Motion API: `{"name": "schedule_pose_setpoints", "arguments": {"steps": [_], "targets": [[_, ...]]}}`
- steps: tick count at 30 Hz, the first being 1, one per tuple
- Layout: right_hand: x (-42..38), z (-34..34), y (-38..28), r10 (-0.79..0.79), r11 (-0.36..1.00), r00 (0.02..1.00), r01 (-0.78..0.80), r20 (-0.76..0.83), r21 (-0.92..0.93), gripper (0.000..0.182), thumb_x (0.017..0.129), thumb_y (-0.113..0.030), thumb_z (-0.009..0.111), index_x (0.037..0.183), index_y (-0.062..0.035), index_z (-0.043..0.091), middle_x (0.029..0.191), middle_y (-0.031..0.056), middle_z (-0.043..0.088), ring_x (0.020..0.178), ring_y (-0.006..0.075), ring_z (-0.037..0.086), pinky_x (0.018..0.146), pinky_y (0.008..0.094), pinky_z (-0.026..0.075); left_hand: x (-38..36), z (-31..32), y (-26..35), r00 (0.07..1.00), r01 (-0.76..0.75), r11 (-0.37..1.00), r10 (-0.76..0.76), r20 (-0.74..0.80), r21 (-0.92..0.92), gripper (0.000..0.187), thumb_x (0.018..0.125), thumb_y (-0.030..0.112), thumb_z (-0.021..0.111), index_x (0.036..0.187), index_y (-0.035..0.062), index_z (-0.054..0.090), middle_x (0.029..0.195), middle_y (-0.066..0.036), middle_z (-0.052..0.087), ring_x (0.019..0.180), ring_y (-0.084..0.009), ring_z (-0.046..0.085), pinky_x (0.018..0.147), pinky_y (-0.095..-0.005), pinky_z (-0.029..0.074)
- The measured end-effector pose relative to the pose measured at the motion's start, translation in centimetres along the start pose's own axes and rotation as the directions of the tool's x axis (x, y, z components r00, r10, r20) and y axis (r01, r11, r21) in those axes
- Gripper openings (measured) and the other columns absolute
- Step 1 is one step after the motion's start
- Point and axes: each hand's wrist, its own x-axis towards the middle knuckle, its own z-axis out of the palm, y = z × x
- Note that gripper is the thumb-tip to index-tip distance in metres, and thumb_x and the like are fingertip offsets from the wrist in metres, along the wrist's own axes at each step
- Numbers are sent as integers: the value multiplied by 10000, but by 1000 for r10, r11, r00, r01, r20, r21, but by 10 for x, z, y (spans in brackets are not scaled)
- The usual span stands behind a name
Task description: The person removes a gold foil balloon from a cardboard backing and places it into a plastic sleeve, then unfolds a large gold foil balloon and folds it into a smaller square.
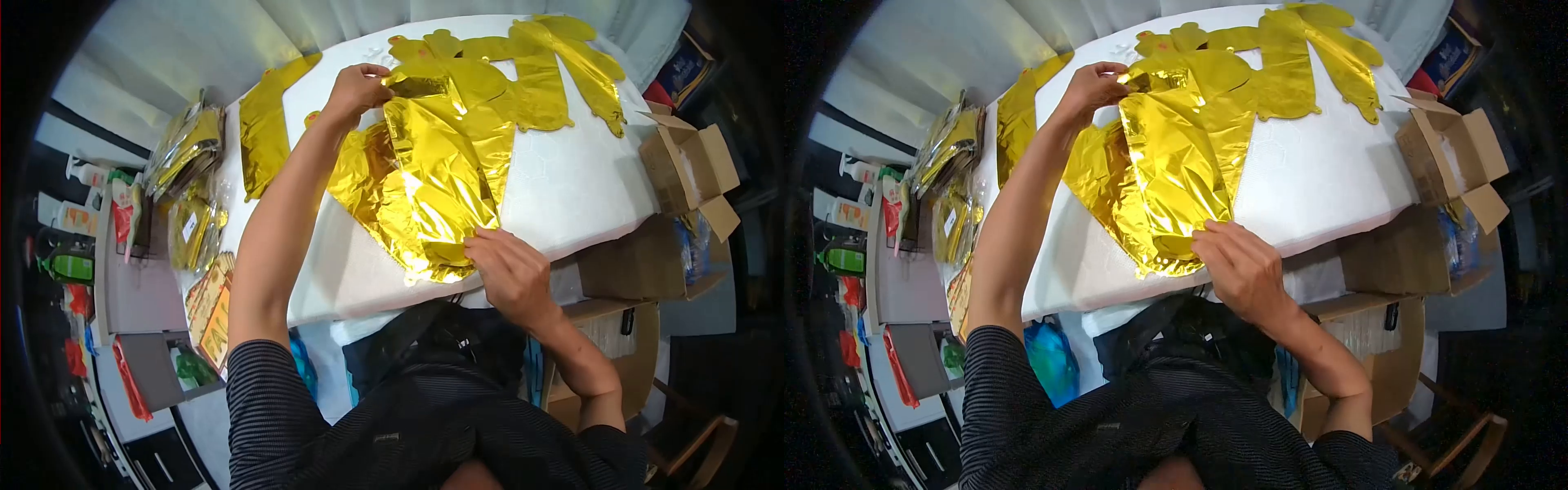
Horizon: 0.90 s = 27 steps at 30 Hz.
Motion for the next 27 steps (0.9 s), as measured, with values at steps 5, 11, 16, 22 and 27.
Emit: {"name": "schedule_pose_setpoints", "arguments": {"steps": [5, 11, 16, 22, 27], "targets": [[2, 0, -4, -1, 1000, 998, 3, 69, -30, 129, 830, 19, 688, 949, -25, 708, 1009, 101, 768, 1008, 301, 754, 923, 450, 607, 0, 1, -5, 993, 110, 994, -109, 41, -18, 415, 876, 154, 814, 1267, 96, 689, 938, -1, 674, 827, -117, 661, 782, -292, 554], [4, -2, -2, -27, 999, 994, 32, 101, -42, 112, 843, -15, 706, 948, -48, 725, 1036, 92, 771, 1039, 296, 748, 958, 466, 588, 26, -4, -42, 997, -51, 997, 54, -51, 55, 428, 848, 212, 857, 1224, 51, 727, 917, -56, 754, 756, -135, 694, 696, -304, 566], [5, -1, -3, -41, 998, 983, 49, 180, -41, 177, 836, -8, 710, 1001, -59, 749, 1079, 76, 772, 1080, 290, 735, 988, 466, 576, 15, -9, -53, 979, -62, 953, 116, -166, 295, 377, 754, 40, 812, 1121, -27, 762, 870, -171, 762, 719, -212, 718, 668, -348, 576], [5, 7, -3, -109, 990, 973, 126, 205, -68, 191, 821, -29, 727, 1005, -66, 761, 1136, 74, 762, 1141, 291, 714, 1039, 470, 557, 18, -12, -51, 965, -119, 954, 176, -193, 276, 361, 780, 29, 818, 1125, -49, 751, 835, -174, 755, 641, -210, 696, 599, -343, 559], [4, 8, -9, -99, 991, 962, 120, 254, -67, 189, 811, -48, 737, 994, -85, 766, 1183, 79, 748, 1180, 287, 697, 1062, 464, 542, 18, -13, -54, 984, -74, 971, 108, -139, 229, 312, 817, 32, 794, 1113, -55, 745, 764, -149, 723, 580, -217, 668, 527, -359, 530]]}}
